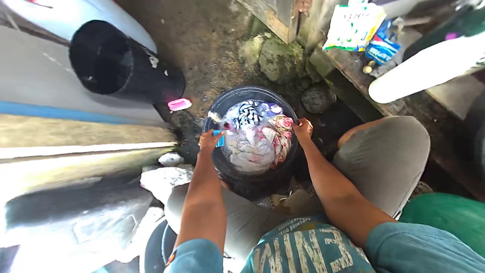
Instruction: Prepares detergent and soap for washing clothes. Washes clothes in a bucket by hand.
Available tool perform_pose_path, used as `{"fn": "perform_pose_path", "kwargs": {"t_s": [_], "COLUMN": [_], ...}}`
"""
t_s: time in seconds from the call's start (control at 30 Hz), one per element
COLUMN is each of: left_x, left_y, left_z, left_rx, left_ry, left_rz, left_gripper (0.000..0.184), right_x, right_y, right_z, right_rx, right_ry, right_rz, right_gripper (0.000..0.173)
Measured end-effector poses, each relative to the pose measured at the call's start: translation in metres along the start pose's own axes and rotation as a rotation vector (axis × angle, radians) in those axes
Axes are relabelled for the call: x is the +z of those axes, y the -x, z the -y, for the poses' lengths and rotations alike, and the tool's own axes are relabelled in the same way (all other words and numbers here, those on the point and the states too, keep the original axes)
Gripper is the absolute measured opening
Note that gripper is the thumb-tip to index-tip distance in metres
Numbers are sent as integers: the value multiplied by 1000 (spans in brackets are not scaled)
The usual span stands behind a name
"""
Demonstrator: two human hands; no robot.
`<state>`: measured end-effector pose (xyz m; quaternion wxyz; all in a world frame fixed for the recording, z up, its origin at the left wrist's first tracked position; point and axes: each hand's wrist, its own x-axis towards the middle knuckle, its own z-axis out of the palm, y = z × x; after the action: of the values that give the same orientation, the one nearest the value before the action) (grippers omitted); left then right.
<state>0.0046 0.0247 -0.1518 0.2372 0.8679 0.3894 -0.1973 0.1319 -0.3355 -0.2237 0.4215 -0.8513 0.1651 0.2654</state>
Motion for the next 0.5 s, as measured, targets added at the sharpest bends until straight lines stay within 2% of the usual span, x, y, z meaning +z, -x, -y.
{"fn": "perform_pose_path", "kwargs": {"t_s": [0.13,0.3,0.5], "left_x": [0,4,12], "left_y": [-2,-5,-6], "left_z": [2,14,6], "left_rx": [-22,-19,-37], "left_ry": [77,238,327], "left_rz": [14,13,28], "left_gripper": [52,52,52], "right_x": [0,-8,-17], "right_y": [0,-1,0], "right_z": [1,10,13], "right_rx": [23,-29,-21], "right_ry": [-159,-116,-57], "right_rz": [5,-35,-104], "right_gripper": [39,39,43]}}
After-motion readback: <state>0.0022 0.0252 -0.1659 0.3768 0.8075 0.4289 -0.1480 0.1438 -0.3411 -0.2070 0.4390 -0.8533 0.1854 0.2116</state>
